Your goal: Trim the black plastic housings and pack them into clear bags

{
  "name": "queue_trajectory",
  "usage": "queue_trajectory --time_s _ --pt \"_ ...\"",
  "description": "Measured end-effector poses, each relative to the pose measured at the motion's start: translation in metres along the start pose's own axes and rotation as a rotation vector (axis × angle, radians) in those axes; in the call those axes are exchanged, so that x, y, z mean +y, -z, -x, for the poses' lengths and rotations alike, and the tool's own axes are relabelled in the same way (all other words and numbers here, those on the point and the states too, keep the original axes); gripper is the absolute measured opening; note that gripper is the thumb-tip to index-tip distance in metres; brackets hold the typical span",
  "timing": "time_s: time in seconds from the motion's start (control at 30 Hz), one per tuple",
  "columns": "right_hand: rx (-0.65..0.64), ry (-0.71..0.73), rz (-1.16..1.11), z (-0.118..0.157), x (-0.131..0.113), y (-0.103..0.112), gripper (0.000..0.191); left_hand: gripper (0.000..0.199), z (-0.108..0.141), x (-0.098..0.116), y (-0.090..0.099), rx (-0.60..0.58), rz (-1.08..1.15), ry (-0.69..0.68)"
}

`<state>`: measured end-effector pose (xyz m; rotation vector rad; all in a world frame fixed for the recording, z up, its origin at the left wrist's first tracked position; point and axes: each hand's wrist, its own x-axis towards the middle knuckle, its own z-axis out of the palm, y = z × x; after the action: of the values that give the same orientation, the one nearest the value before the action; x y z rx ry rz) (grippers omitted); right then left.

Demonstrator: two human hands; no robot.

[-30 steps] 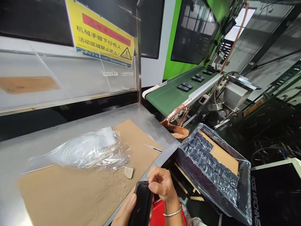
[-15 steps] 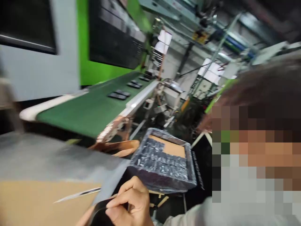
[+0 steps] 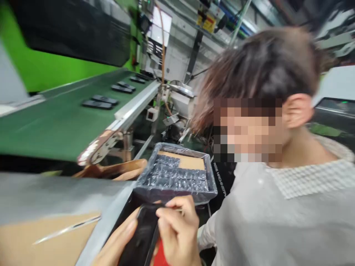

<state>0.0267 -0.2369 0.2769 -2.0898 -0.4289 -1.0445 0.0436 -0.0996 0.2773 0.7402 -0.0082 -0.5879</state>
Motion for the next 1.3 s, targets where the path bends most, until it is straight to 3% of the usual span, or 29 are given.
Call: queue_trajectory --time_s 0.03,0.13,0.17,0.23,0.33,0.4,0.47,0.53,0.63,0.73,0.8,0.9,1.0,1.1,1.2,1.3 --pt "-0.009 -0.068 -0.031 0.005 0.005 -0.002 0.021 0.051 -0.003 -0.001 0.007 0.017 0.063 0.016" --pt "0.166 -0.233 -0.167 0.024 0.015 -0.013 0.022 0.044 -0.011 -0.006 0.031 0.054 0.26 -0.007" --pt "0.132 -0.265 -0.191 0.032 0.016 -0.019 0.023 0.047 -0.011 -0.007 0.041 0.061 0.296 -0.022" --pt "-0.11 -0.26 -0.196 0.05 0.014 -0.032 0.025 0.048 -0.01 -0.011 0.062 0.1 0.354 -0.089" --pt "-0.563 -0.073 -0.21 0.077 0.01 -0.056 0.033 0.046 -0.004 -0.015 0.098 0.243 0.438 -0.213" --pt "-0.706 -0.066 -0.258 0.09 0.014 -0.078 0.03 0.044 0.002 -0.016 0.126 0.367 0.504 -0.269" --pt "-0.707 -0.223 -0.284 0.098 0.028 -0.112 0.028 0.041 0.011 -0.016 0.157 0.498 0.565 -0.343" --pt "-0.676 -0.332 -0.283 0.103 0.047 -0.16 0.032 0.04 0.022 -0.014 0.186 0.601 0.615 -0.43" --pt "-0.681 -0.292 -0.297 0.108 0.069 -0.25 0.029 0.039 0.042 -0.008 0.22 0.643 0.668 -0.511" --pt "-0.689 -0.258 -0.315 0.119 0.079 -0.33 0.026 0.038 0.058 0.0 0.242 0.649 0.701 -0.551" --pt "-0.695 -0.255 -0.328 0.128 0.083 -0.369 0.028 0.039 0.067 0.005 0.253 0.68 0.71 -0.561" --pt "-0.704 -0.281 -0.342 0.142 0.089 -0.407 0.026 0.043 0.078 0.013 0.267 0.756 0.733 -0.524" --pt "-0.718 -0.327 -0.349 0.15 0.098 -0.425 0.023 0.044 0.086 0.017 0.276 0.837 0.761 -0.496" --pt "-0.734 -0.379 -0.354 0.153 0.104 -0.427 0.019 0.043 0.087 0.016 0.281 0.894 0.762 -0.514" --pt "-0.741 -0.436 -0.366 0.155 0.104 -0.407 0.018 0.04 0.083 0.013 0.281 0.905 0.789 -0.529" --pt "-0.734 -0.508 -0.375 0.165 0.096 -0.362 0.021 0.036 0.076 0.01 0.277 0.883 0.819 -0.508"
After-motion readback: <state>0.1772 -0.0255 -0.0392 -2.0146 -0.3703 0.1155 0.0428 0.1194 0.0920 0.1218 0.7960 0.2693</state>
